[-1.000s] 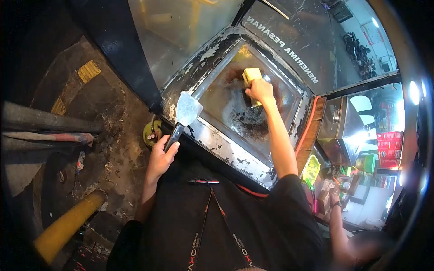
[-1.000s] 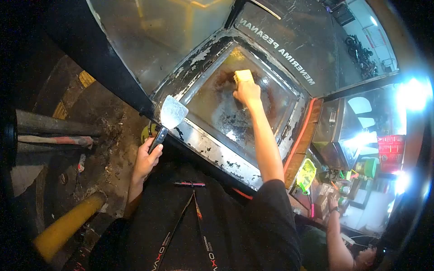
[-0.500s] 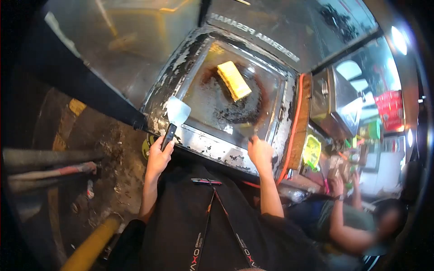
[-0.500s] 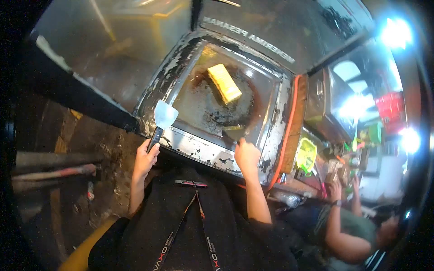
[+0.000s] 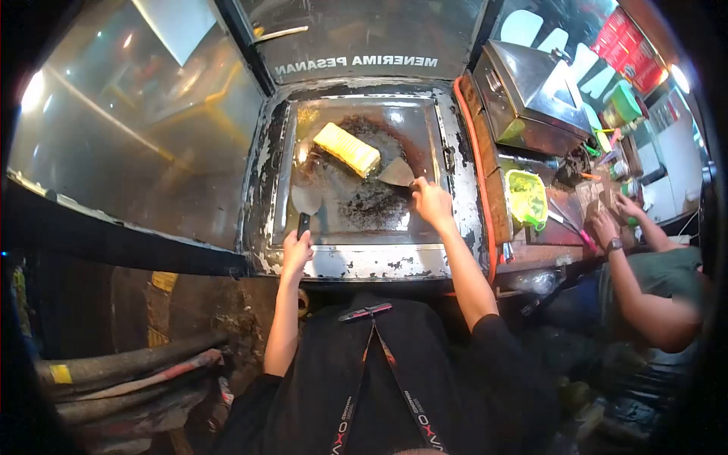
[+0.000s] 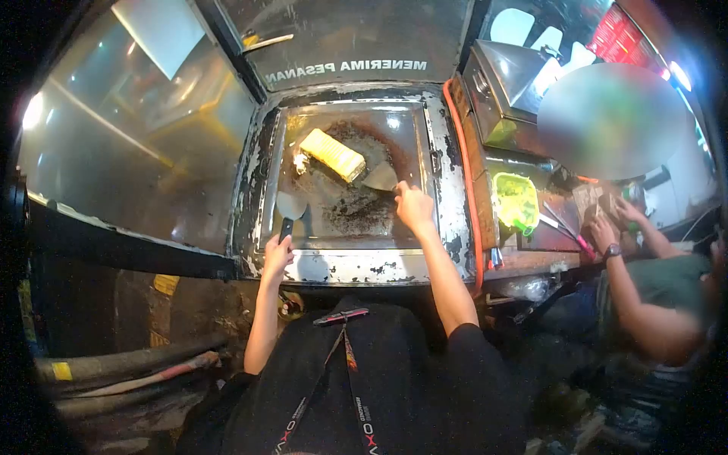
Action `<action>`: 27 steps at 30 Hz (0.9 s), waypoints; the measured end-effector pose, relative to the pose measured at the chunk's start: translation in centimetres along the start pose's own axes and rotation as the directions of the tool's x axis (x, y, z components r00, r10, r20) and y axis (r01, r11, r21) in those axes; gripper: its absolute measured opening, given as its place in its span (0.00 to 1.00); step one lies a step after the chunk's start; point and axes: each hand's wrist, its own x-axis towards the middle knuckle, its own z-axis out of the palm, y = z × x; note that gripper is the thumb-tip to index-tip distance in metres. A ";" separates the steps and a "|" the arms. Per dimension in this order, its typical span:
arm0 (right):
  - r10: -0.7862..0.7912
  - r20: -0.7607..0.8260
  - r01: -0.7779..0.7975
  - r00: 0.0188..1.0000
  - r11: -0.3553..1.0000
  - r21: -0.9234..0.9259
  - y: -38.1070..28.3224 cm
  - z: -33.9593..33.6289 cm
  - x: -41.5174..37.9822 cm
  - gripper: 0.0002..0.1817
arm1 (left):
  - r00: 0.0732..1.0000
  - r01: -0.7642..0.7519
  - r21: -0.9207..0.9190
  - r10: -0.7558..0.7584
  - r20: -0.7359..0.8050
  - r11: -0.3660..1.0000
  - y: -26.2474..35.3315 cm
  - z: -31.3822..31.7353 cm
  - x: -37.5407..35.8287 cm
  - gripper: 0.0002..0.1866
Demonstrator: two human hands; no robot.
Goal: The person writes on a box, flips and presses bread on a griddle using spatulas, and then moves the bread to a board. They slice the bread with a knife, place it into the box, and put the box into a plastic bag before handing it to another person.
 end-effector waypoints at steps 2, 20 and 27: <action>0.114 -0.068 -0.107 0.991 0.989 0.103 0.7 0.5 1.5 0.14 | 1.000 -0.016 0.012 0.016 0.002 1.000 1.0 1.8 3.3 0.06; 0.232 0.317 -0.391 0.920 0.469 0.792 -0.4 -0.1 -9.5 0.16 | 0.958 -0.262 0.792 0.249 0.144 0.551 0.2 10.0 -0.6 0.13; 0.254 0.397 -0.472 0.882 0.470 0.746 3.0 -6.0 -15.3 0.13 | 0.998 -0.049 0.637 0.057 0.007 0.769 -0.1 10.3 -6.7 0.10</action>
